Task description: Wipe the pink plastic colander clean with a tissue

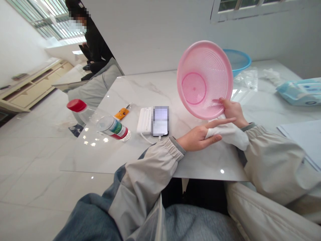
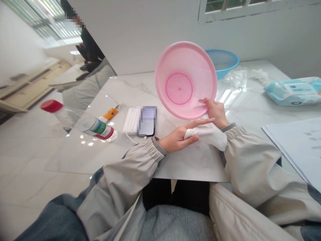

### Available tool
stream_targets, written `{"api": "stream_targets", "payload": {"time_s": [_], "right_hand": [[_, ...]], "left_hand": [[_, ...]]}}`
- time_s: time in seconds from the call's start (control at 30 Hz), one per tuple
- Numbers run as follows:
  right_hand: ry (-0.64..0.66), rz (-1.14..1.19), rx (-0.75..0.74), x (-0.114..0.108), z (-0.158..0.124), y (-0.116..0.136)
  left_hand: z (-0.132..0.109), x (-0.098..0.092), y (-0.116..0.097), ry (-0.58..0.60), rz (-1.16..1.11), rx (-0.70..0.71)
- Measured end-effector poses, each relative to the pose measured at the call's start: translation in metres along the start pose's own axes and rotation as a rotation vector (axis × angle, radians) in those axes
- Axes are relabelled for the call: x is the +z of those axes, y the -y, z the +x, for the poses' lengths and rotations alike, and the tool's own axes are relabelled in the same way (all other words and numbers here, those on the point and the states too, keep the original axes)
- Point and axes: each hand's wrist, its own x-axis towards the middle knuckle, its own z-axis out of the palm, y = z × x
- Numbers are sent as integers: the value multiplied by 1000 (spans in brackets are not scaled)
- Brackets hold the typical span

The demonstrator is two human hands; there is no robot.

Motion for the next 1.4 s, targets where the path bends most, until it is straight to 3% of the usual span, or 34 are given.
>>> {"api": "stream_targets", "payload": {"time_s": [0.17, 0.33, 0.53, 0.7, 1.03, 1.4], "right_hand": [[-20, 167, -28, 4, 0, -6], [-80, 347, -60, 7, 7, -14], [-167, 404, -133, 10, 17, -21], [-191, 479, -146, 8, 23, -21], [-152, 447, -88, 4, 8, -6], [-217, 511, -54, 6, 16, -8]], "left_hand": [[-2, -1, -1, 92, -44, -104], [-6, 0, 2, -56, 21, -229], [-4, -1, 3, -142, 134, -275], [-3, -2, 9, -286, 240, -353], [-3, -2, 13, -457, 283, -320], [-2, -3, 10, -474, 246, -293]]}}
